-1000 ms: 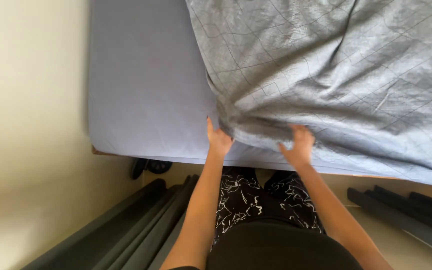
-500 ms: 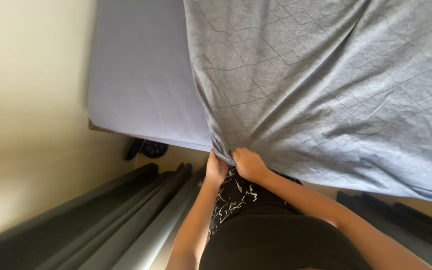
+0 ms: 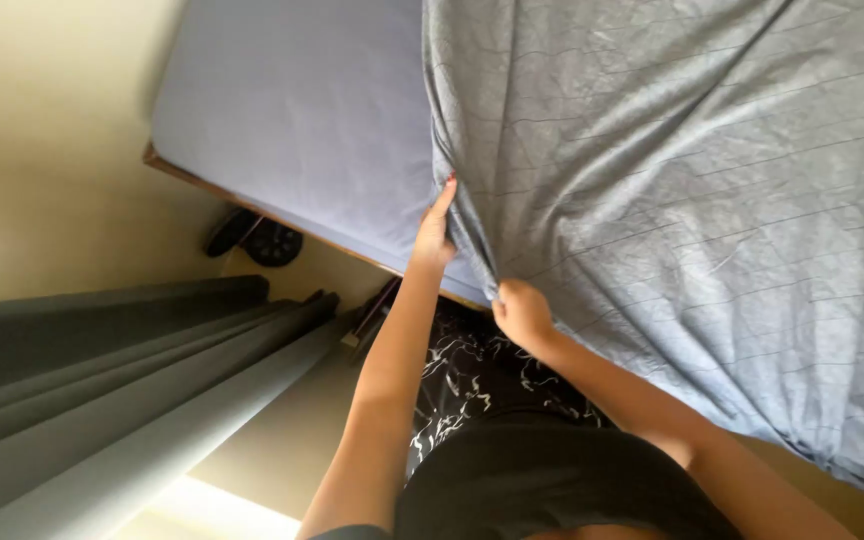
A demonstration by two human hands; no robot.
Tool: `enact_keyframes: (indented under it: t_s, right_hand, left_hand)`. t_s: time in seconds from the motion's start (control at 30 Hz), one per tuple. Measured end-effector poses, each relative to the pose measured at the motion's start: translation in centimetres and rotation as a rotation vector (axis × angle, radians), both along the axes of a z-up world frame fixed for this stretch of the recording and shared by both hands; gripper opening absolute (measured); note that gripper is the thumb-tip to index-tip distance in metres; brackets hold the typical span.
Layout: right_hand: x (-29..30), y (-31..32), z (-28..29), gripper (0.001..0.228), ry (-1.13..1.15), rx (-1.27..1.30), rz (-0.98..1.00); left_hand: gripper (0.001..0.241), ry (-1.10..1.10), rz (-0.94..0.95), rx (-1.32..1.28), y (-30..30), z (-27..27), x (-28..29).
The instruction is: The person makes a bed by pulling and tucking a gray patterned bedsheet over a mattress. They work around the perimeter of the bed, smoothing the fabric and securing the corners to ensure a neat fit.
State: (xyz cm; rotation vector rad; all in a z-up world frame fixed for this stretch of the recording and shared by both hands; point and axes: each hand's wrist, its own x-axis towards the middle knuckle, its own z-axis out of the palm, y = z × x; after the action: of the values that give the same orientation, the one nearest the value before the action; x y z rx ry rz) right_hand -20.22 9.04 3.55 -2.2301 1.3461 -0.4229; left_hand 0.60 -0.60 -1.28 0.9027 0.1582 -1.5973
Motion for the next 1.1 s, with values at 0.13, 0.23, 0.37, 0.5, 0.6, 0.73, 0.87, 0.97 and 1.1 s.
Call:
enact_keyframes:
  t_s: [0.13,0.23,0.37,0.5,0.6,0.73,0.87,0.97,1.1]
  right_hand:
    - [1.9,-0.4,-0.5,0.011,-0.061,-0.114,0.078]
    - [4.3,0.1,-2.3,0.014,0.129,0.005,-0.035]
    - [7.5,3.1,-3.7,0.055,0.189,-0.06,-0.035]
    - [9.4,4.7,-1.7,0.098,0.209,-0.008,-0.063]
    - [11.9,3.9,2.1,0.108,0.155,0.037,-0.153]
    - [16.0,2.7,5.2,0.109,0.153,0.003,-0.089]
    - [17.8,2.2,4.2,0.073,0.02,-0.102,0.117]
    - [17.6,1.6,3.3,0.051,-0.046,-0.107,0.106]
    - [15.7,0.2,3.4,0.033,-0.006,-0.095,0.055]
  left_hand:
    - [0.073,-0.042,0.073,-0.118,4.1,-0.5,4.5]
    - [0.067,-0.356,-0.019,0.049,8.1,-4.2,8.3]
    - [0.054,-0.709,-0.317,0.063,11.1,-3.8,12.9]
    - [0.056,-0.479,-0.326,0.018,14.9,-9.1,15.1]
    - [0.049,-0.397,-0.314,0.005,15.6,-3.1,16.1]
    - [0.044,-0.295,-0.258,-0.047,16.2,-1.0,16.2]
    - [0.03,-0.136,-0.173,-0.065,14.4,-3.1,14.9]
    - [0.022,-0.087,-0.114,-0.025,12.5,-3.7,13.8]
    - [0.018,-0.055,-0.136,-0.062,9.5,-9.0,10.7]
